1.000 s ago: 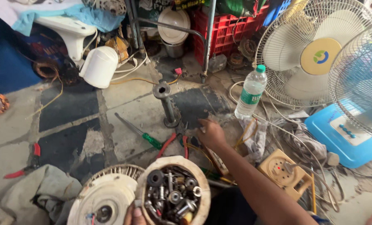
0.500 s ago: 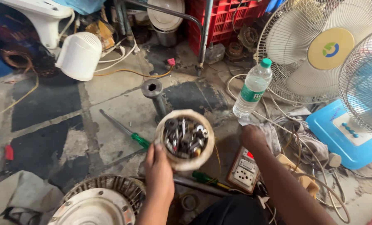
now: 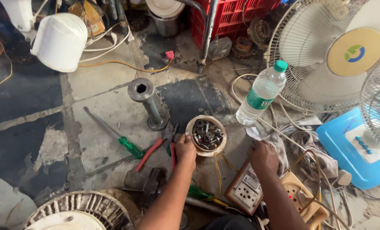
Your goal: The person sits on the floor and assembles a fan motor by placing a white circular cover onto the stator, then uses a screwdriver to tighten screws around the cover. The person also uses a hammer to tap the central shaft and adjusts wires during the process.
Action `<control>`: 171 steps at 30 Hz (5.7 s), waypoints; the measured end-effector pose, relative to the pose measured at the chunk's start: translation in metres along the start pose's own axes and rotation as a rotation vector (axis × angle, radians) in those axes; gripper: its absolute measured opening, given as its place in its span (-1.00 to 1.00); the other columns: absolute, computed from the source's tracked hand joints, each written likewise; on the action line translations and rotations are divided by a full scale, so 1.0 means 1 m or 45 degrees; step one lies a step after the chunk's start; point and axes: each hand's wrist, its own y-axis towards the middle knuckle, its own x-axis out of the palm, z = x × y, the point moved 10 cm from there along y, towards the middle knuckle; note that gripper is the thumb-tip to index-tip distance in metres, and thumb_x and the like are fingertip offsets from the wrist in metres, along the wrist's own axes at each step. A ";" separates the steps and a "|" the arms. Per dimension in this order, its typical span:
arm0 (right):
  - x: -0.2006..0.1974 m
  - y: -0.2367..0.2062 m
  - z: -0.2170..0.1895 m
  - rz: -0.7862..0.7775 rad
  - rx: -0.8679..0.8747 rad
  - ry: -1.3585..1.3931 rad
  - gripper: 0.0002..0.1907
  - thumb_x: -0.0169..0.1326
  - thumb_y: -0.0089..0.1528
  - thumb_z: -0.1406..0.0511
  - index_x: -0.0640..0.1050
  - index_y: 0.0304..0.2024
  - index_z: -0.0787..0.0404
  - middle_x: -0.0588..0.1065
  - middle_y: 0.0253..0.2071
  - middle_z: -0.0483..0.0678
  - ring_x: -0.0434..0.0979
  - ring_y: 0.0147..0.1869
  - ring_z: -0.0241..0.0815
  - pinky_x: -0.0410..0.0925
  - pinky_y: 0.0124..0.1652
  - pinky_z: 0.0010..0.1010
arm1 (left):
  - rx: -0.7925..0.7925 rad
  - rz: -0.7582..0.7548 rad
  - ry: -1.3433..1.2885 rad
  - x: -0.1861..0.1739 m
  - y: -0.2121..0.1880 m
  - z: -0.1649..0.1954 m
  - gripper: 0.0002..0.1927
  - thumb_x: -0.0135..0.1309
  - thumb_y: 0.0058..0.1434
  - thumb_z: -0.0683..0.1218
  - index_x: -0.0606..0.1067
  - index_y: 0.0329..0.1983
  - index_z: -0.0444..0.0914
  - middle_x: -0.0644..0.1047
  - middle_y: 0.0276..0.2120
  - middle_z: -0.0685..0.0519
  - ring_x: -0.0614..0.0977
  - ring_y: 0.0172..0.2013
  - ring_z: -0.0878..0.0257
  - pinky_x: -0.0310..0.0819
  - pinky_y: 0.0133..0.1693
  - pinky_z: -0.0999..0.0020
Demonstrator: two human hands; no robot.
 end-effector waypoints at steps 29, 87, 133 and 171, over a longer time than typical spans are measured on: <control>-0.056 -0.336 -0.321 -0.856 -0.461 1.348 -0.80 0.21 0.24 0.41 0.61 -0.09 0.35 0.61 -0.28 -0.05 0.56 -0.24 -0.35 0.44 -0.22 -0.51 | 0.936 0.843 0.998 -0.425 -0.293 0.215 -0.77 -0.08 0.50 -0.02 0.49 0.02 -0.24 0.55 -0.08 -0.26 0.55 -0.02 -0.25 0.41 0.02 -0.07; -0.104 -0.265 -0.464 -0.253 -1.522 0.448 -0.86 0.17 0.16 0.38 0.63 -0.23 0.27 0.56 -0.26 0.14 0.59 -0.18 0.17 0.44 -0.23 -0.16 | 0.730 0.151 0.866 -0.362 -0.186 0.230 -0.73 0.17 0.20 0.07 0.66 -0.12 -0.13 0.65 -0.22 -0.11 0.68 -0.15 -0.08 0.54 -0.13 0.11; -0.073 -0.217 -0.491 -0.392 -1.023 -0.269 -0.58 -0.04 0.25 -0.06 0.61 -0.19 0.06 0.62 -0.28 0.10 0.64 -0.13 0.22 0.47 -0.10 0.06 | 0.727 0.092 0.837 -0.353 -0.167 0.254 -0.73 0.15 0.22 0.07 0.67 -0.13 -0.13 0.64 -0.26 -0.15 0.68 -0.19 -0.09 0.54 -0.13 0.09; -0.095 -0.245 -0.418 -0.358 -0.991 0.794 -0.78 0.17 0.22 0.38 0.68 -0.08 0.23 0.61 -0.09 -0.01 0.67 -0.15 -0.21 0.49 -0.22 -0.43 | 0.807 -0.020 0.893 -0.338 -0.195 0.246 -0.72 0.17 0.21 0.02 0.66 -0.09 -0.20 0.66 -0.16 -0.12 0.70 -0.13 -0.04 0.54 -0.09 0.16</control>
